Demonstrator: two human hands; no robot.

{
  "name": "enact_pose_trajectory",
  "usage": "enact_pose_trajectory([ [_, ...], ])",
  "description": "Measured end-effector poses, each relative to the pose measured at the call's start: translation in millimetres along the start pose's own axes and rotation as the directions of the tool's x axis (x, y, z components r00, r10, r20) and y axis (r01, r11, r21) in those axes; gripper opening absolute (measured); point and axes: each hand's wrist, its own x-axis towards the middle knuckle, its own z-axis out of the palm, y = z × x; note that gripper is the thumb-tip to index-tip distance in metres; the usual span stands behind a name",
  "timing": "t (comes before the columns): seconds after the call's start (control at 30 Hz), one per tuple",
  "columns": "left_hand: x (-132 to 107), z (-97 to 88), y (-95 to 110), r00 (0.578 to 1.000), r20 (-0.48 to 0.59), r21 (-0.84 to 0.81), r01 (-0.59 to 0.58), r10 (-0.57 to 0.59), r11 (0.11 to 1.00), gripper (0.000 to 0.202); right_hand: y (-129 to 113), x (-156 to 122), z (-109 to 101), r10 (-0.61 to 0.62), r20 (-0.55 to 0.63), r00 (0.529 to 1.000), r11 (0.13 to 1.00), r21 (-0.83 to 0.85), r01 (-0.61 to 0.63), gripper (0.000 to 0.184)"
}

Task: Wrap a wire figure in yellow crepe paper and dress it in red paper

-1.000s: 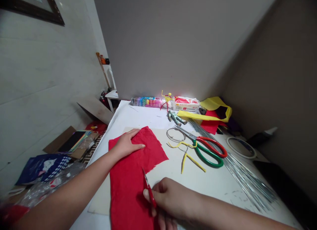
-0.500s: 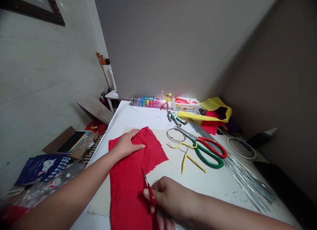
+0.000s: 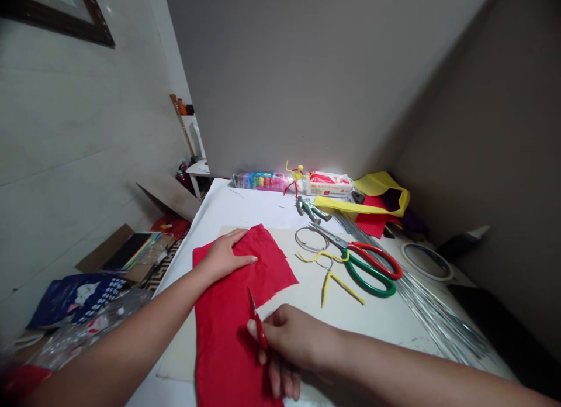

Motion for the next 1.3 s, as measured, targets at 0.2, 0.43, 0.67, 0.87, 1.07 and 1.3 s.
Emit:
enact_pose_trajectory([
  [0.2,0,0.2,0,1.0,0.01,0.008,0.017,-0.018,1.0,0.08,7,1,-2,-0.041,-0.003,0.999,0.999,-0.015,0.041,0.054],
  [0.43,1,-1.0,1,1.0,0.017,0.018,0.011,-0.011,1.0,0.078,4,2,-4,-0.024,0.003,1.0,0.999,-0.022,0.024,0.05],
  [0.67,0,-1.2,1,1.0,0.024,0.04,0.019,-0.02,0.999,0.079,-11,3,-2,0.047,-0.046,0.998,0.998,-0.044,-0.049,0.047],
  [0.87,-3,-2.4,4,0.999,0.044,0.07,0.005,-0.008,0.998,0.073,-8,7,-7,0.013,-0.04,0.999,0.997,-0.076,-0.016,0.045],
  [1.07,-4,-2.0,4,0.999,0.01,0.118,0.031,-0.033,0.993,0.067,-3,6,-9,-0.043,-0.027,0.999,0.996,-0.078,0.041,0.051],
  [1.3,3,-4.4,-5,0.989,-0.095,0.192,0.13,-0.113,0.973,0.059,-10,7,-7,0.018,-0.014,1.0,0.996,-0.087,-0.019,0.053],
])
